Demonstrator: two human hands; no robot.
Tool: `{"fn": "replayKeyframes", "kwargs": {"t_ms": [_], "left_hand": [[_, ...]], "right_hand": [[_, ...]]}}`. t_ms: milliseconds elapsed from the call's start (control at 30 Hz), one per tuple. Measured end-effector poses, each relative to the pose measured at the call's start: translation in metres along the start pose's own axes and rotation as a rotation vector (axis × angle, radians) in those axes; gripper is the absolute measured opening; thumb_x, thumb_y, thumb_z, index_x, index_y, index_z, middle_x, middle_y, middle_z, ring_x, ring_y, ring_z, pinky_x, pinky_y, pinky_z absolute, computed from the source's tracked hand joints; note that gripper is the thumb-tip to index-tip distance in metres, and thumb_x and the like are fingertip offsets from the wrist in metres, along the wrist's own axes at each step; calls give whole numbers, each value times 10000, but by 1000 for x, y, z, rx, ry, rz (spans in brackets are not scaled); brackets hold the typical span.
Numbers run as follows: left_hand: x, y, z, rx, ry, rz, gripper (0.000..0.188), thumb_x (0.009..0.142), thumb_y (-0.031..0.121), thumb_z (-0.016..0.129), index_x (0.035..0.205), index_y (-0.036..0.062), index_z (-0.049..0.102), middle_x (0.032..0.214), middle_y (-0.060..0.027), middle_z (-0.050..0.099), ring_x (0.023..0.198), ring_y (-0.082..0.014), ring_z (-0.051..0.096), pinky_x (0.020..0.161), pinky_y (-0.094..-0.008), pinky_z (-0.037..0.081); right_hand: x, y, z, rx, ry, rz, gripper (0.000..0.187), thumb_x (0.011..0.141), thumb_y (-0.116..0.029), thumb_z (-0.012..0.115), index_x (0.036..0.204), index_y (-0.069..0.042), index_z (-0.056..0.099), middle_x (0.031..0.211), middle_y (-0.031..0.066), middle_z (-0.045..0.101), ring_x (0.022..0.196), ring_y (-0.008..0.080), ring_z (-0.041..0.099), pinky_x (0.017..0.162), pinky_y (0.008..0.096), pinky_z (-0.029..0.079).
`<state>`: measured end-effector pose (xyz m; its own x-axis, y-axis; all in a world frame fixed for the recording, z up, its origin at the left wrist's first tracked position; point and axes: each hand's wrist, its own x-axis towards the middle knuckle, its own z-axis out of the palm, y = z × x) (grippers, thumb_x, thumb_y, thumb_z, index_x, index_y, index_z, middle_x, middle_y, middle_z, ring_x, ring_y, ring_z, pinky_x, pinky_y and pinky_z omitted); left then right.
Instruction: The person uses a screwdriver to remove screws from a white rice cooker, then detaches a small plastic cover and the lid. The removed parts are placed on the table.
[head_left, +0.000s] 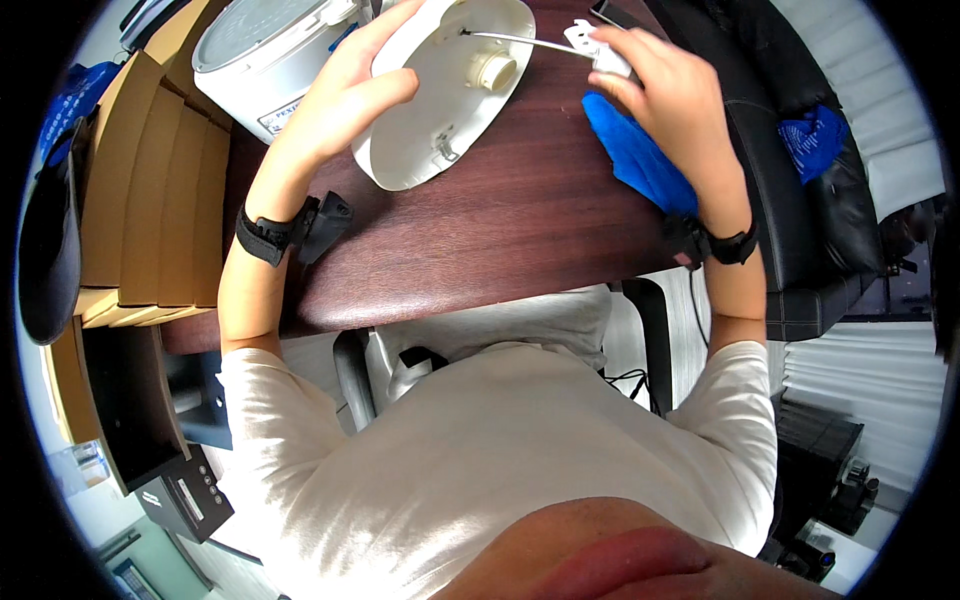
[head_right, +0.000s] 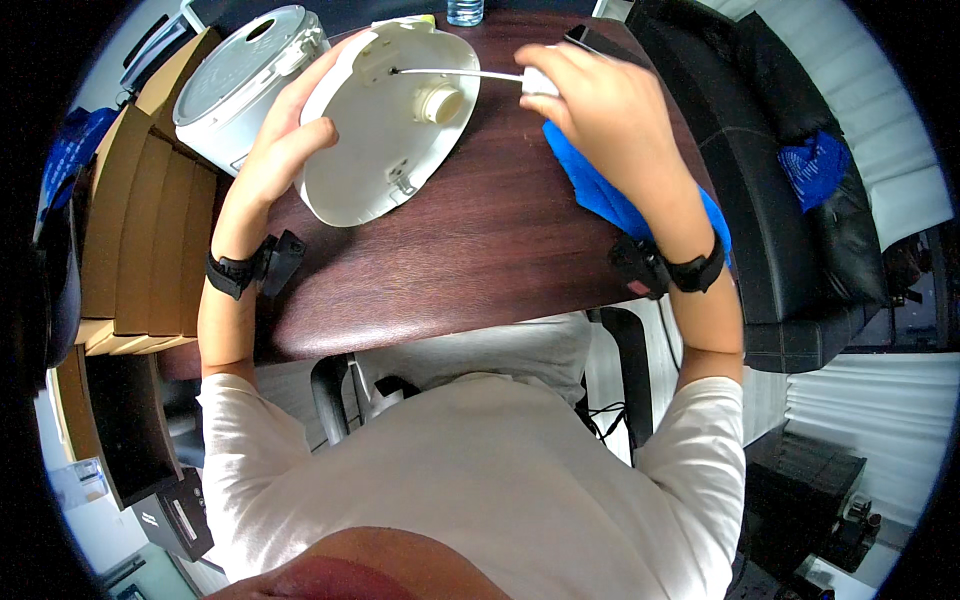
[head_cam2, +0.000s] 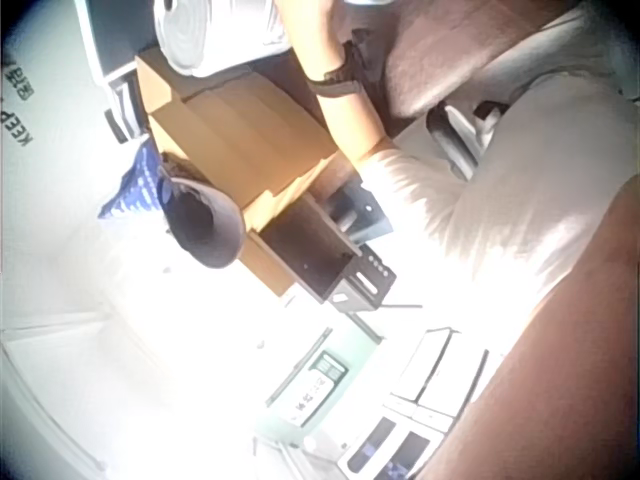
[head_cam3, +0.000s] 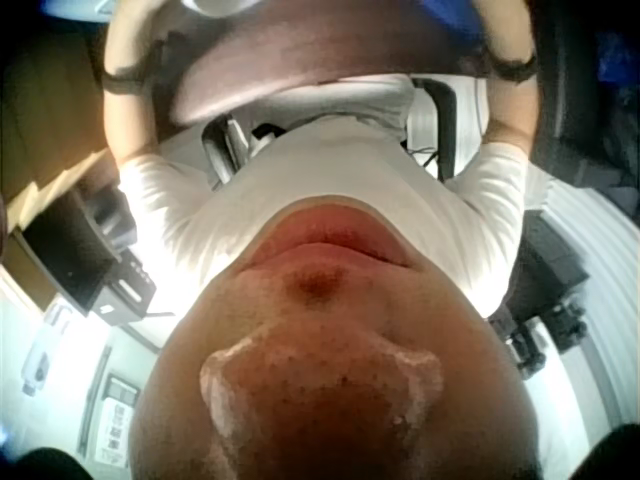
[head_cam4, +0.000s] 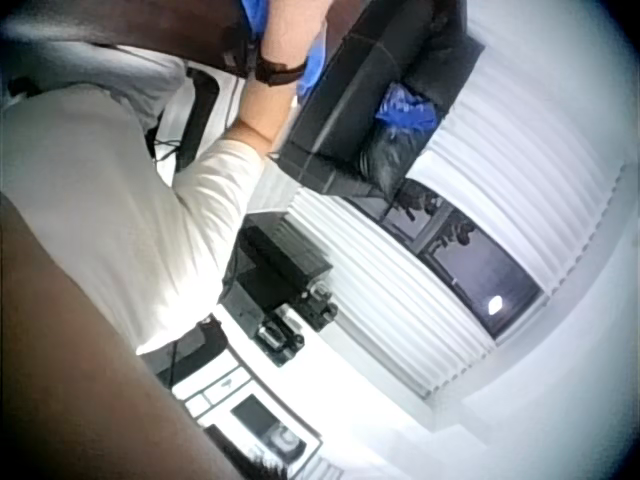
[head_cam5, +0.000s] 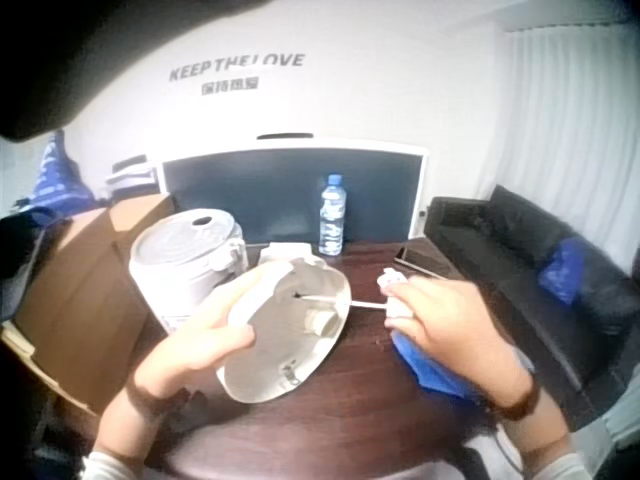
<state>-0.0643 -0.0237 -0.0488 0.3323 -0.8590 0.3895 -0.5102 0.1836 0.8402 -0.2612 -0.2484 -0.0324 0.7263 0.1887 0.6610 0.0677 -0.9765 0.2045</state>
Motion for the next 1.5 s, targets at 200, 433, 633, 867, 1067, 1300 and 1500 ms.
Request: {"fn": "replayKeyframes", "kwargs": {"t_ms": [200,433,633,867,1067,1300,1500], "left_hand": [[1,-6,-3,28,11,29,784,657,146,470,1429,34,388,1312,-132,521,1202,-204,487,1012,-286,365],[-1,-5,-1,20,4,54,781,667,146,470,1433,27,374,1326,-138,507,1212,-202,473,1024,-286,351],[0,0,0,6,-13,34,785,663,135,473,1433,23,373,1343,-135,494,1233,-200,455,1038,-291,337],[1,0,1,9,-7,54,790,656,128,476,1430,10,371,1354,-133,486,1242,-201,448,1051,-290,319],[0,2,-2,60,-7,-1,795,653,124,480,1433,23,373,1352,-132,486,1240,-202,449,1044,-290,329],[-1,-3,0,14,18,30,793,649,134,475,1432,42,384,1318,-128,516,1214,-204,466,1015,-287,356],[-2,2,-4,92,-2,37,780,653,136,469,1423,36,395,1319,-127,517,1216,-205,468,1019,-286,352]], "right_hand": [[-37,-49,26,1205,-189,836,261,943,-134,572,1163,6,580,808,55,608,584,76,596,448,186,447],[-33,-79,37,1535,-301,913,326,1007,-241,453,1187,22,522,749,56,553,489,111,584,366,199,422],[-34,-86,36,1712,-260,929,342,998,-285,478,1149,14,541,743,51,559,496,117,594,351,209,417],[-33,-91,36,1602,-281,906,307,1008,-235,445,1174,10,526,720,43,535,466,98,555,358,198,400],[-27,-85,28,1209,-332,845,253,974,-198,525,1134,-7,567,727,24,545,474,57,521,378,188,371],[-26,-77,25,887,-298,709,221,927,-213,598,1054,-31,591,719,72,602,516,167,570,465,283,432],[-22,-52,27,88,-131,277,265,844,-253,657,1048,-106,574,778,76,624,707,246,648,575,356,500]]}}
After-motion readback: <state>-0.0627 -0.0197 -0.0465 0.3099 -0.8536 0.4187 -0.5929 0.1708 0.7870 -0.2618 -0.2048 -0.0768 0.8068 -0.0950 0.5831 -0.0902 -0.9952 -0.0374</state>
